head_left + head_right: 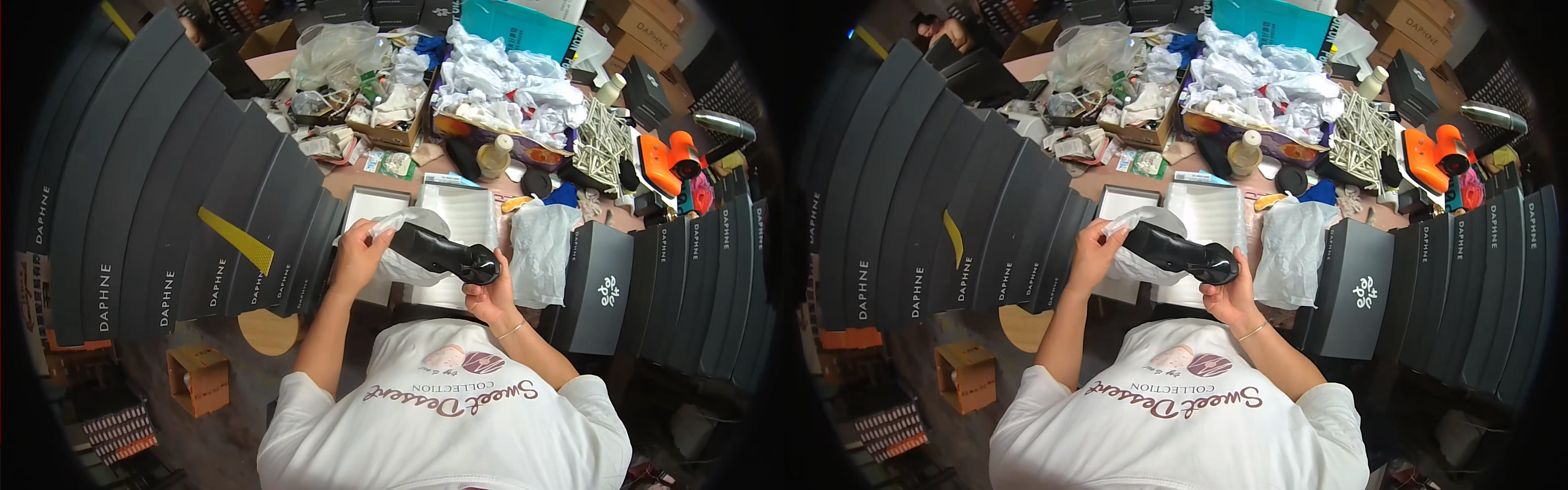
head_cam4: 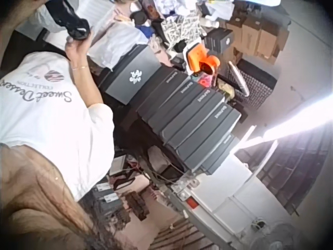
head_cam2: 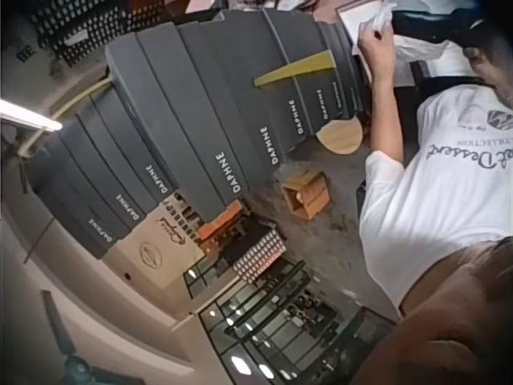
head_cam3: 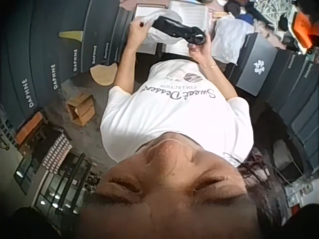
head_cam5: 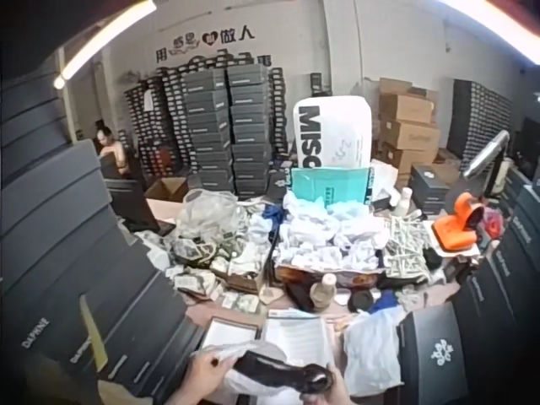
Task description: The person is checking the quality of shoes and packaging them into boxes with tissue paper and protective bags.
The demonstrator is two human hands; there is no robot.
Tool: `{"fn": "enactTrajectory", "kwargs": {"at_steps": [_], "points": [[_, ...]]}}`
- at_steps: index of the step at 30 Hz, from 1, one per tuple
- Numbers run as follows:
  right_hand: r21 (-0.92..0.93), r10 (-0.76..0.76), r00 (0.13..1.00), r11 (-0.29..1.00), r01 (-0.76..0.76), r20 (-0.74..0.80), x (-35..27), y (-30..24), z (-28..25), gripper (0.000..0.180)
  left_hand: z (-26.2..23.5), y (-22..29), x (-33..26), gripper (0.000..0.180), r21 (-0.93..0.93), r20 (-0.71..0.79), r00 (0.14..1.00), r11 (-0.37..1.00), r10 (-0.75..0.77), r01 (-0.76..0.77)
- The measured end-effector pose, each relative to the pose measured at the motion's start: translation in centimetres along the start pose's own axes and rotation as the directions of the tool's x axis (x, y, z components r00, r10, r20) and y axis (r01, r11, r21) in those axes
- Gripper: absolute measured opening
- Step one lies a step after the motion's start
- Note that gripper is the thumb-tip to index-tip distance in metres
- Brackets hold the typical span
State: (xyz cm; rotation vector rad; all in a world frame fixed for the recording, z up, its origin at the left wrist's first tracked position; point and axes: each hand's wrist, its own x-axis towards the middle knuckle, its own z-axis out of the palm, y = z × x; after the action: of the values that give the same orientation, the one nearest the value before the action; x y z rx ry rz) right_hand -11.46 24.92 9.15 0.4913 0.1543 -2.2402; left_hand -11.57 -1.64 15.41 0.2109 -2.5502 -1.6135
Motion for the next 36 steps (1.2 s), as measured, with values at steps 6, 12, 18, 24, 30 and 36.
{"fn": "enactTrajectory", "kwargs": {"at_steps": [6,12,18,24,30,36], "points": [[0.097,-0.075,0.989,0.993,0.063,0.125,-0.8,-0.8,-0.4,0.048,2.8,4.4,0.2,0.017,0.024,-0.010,0.978,0.977,0.211,-0.210],[0.167,-0.135,0.987,0.979,0.119,0.087,-1.8,-1.2,-0.7,0.049,4.9,5.2,0.6,0.017,-0.014,0.067,0.970,0.972,0.235,-0.234],[-0.004,-0.340,0.935,0.940,0.342,-0.101,-3.1,1.5,3.5,0.053,6.2,6.3,-1.7,0.029,0.065,0.015,0.790,0.788,0.613,-0.613],[-0.770,-0.751,0.584,0.165,0.616,0.307,-0.4,3.7,3.2,0.049,9.2,6.9,-4.0,0.045,-0.217,0.137,0.512,0.530,0.848,-0.820],[-0.863,-0.688,0.634,0.021,0.504,0.353,-1.1,1.9,3.4,0.051,9.6,6.0,-6.9,0.042,-0.457,0.262,0.375,0.456,0.889,-0.763],[-0.901,-0.672,0.612,-0.220,0.374,0.418,0.2,2.9,3.3,0.052,7.7,3.9,-6.7,0.040,-0.428,0.607,0.353,0.667,0.712,-0.610]]}}
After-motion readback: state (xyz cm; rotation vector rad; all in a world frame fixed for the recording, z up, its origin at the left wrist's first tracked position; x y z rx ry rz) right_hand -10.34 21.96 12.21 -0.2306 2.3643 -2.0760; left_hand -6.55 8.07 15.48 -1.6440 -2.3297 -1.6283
